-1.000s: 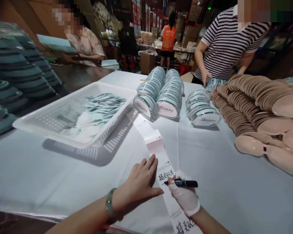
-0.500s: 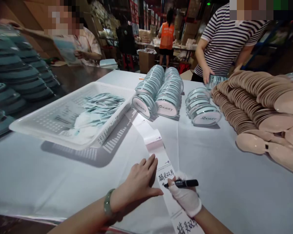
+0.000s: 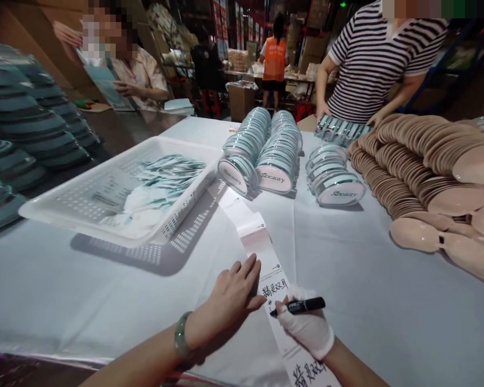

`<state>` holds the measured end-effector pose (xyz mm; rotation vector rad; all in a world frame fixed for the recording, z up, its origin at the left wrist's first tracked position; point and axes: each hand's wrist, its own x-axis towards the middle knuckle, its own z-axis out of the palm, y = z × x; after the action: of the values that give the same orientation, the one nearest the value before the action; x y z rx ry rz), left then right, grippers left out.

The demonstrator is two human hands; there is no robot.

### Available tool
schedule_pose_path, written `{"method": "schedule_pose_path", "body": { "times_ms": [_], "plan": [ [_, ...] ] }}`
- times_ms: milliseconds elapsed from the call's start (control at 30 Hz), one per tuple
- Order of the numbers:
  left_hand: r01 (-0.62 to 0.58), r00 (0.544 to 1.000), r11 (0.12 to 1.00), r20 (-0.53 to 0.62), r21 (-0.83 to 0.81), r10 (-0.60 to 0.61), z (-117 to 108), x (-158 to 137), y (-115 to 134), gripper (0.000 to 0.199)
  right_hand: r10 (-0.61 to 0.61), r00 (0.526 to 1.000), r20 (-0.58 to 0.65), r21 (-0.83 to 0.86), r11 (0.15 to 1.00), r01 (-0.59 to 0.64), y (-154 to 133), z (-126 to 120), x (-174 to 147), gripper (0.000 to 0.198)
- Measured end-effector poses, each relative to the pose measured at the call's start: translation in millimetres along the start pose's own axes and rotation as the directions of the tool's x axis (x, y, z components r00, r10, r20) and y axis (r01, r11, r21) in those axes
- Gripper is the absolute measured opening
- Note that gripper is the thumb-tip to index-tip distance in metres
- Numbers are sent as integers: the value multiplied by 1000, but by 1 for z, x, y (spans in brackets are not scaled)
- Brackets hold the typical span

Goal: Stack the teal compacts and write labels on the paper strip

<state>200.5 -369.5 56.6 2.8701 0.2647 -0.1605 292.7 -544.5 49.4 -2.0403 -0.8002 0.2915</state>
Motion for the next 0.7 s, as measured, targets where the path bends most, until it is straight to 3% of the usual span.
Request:
{"method": "schedule_pose_path", "body": {
  "times_ms": [400, 700],
  "plan": [
    [2, 998, 999, 61, -38, 0, -14, 1, 0, 72, 129, 981, -144, 28, 992, -126, 7, 4, -2, 37],
    [6, 999, 999, 53, -47, -3, -10, 1, -1, 72, 175, 982, -67, 30, 984, -173, 9, 3, -3, 36]
  ]
}}
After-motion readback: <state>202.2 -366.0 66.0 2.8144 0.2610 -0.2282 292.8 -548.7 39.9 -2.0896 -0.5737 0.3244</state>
